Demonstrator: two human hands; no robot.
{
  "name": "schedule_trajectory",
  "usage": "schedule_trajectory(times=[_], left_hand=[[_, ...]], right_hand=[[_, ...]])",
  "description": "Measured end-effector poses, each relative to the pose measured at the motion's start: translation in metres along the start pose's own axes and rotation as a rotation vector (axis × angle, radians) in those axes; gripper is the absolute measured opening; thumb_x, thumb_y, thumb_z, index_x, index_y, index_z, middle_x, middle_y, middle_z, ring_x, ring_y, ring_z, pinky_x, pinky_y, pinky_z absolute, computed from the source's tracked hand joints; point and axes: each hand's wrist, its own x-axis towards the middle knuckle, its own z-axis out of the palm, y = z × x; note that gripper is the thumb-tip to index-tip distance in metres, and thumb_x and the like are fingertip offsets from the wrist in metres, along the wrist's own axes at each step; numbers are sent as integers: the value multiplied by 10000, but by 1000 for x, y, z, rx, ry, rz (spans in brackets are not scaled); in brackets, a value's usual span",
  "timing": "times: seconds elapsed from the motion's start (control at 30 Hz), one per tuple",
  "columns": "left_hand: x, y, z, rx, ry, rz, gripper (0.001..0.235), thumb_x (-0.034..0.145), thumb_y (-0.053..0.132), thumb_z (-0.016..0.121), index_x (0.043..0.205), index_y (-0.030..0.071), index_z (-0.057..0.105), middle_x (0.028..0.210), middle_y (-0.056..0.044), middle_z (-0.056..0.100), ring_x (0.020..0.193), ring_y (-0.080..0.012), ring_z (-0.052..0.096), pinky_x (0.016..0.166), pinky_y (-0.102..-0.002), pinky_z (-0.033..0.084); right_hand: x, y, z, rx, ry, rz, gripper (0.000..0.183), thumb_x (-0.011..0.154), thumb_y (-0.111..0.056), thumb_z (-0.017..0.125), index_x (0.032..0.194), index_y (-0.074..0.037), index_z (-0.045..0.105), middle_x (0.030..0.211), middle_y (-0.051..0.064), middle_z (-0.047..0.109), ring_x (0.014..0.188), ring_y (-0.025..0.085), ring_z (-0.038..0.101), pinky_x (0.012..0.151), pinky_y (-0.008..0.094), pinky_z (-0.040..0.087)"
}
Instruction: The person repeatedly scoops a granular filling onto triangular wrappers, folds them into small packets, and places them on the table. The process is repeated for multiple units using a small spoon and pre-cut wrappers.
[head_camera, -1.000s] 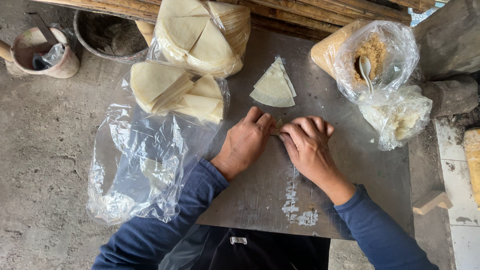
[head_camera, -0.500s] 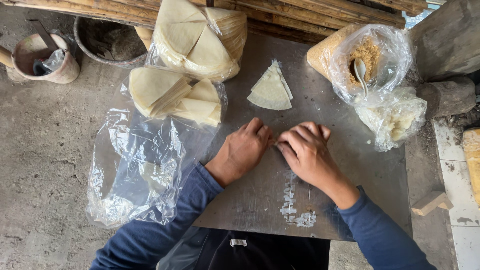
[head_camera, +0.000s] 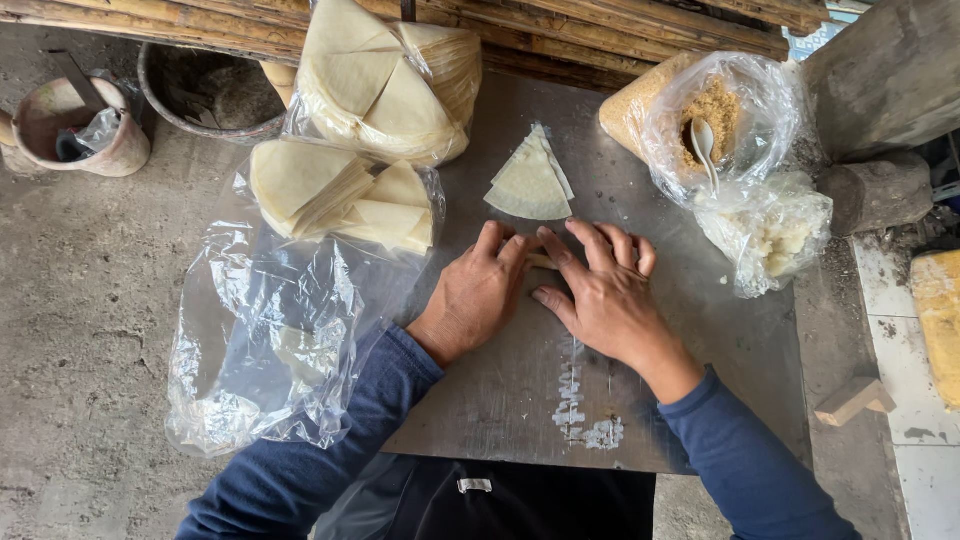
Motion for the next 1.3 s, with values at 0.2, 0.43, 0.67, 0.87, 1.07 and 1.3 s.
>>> schedule_trajectory(times=[0.2, 0.43, 0.67, 0.87, 1.07, 1.3], left_hand=[[1, -3, 12, 81, 14, -32, 259, 910, 121, 681, 1166, 81, 685, 1135, -116, 599, 910, -298, 703, 734, -403, 593], [2, -4, 11, 75, 12, -9, 208, 945, 151, 672, 1139, 74, 674, 1147, -108, 606, 920, -292, 706, 733, -401, 593], [4, 10, -20, -165, 56, 27, 228, 983, 199, 657, 1169, 68, 666, 1067, -126, 595, 872, -322, 692, 738, -413, 578], [3, 10, -24, -213, 166, 17, 166, 1036, 198, 630, 1145, 78, 666, 1035, -125, 600, 882, -333, 679, 765, -429, 558], [1, 7, -19, -221, 183, -1, 149, 1025, 195, 640, 1123, 86, 662, 1033, -118, 615, 856, -317, 690, 751, -414, 562], [1, 6, -18, -173, 204, 3, 126, 1022, 163, 644, 1114, 80, 662, 1037, -127, 614, 885, -351, 671, 758, -444, 548]], right_hand=[[-3, 16, 9, 273, 78, 80, 636, 791, -401, 800, 1359, -174, 627, 1366, 105, 523, 1262, 333, 437, 1032, 515, 285], [-5, 16, 31, 289, 165, 122, 265, 896, -270, 811, 1132, -174, 738, 1260, -7, 632, 1219, 238, 511, 1053, 448, 331], [-11, 7, -8, 354, 243, 56, 172, 873, -157, 755, 1013, -83, 688, 1085, 47, 686, 1050, 243, 601, 950, 429, 403], [-109, -38, -71, 883, 111, -67, 135, 950, -108, 638, 1071, -83, 694, 997, 43, 740, 787, 107, 714, 690, 266, 605], [-200, -98, 8, 1094, -623, -4, 186, 1011, -222, 669, 1075, -61, 736, 921, 77, 739, 820, 180, 717, 718, 334, 576], [-219, -75, 200, 522, -312, 448, 334, 954, -331, 617, 1125, -58, 708, 1113, 137, 743, 1019, 337, 687, 873, 438, 538]])
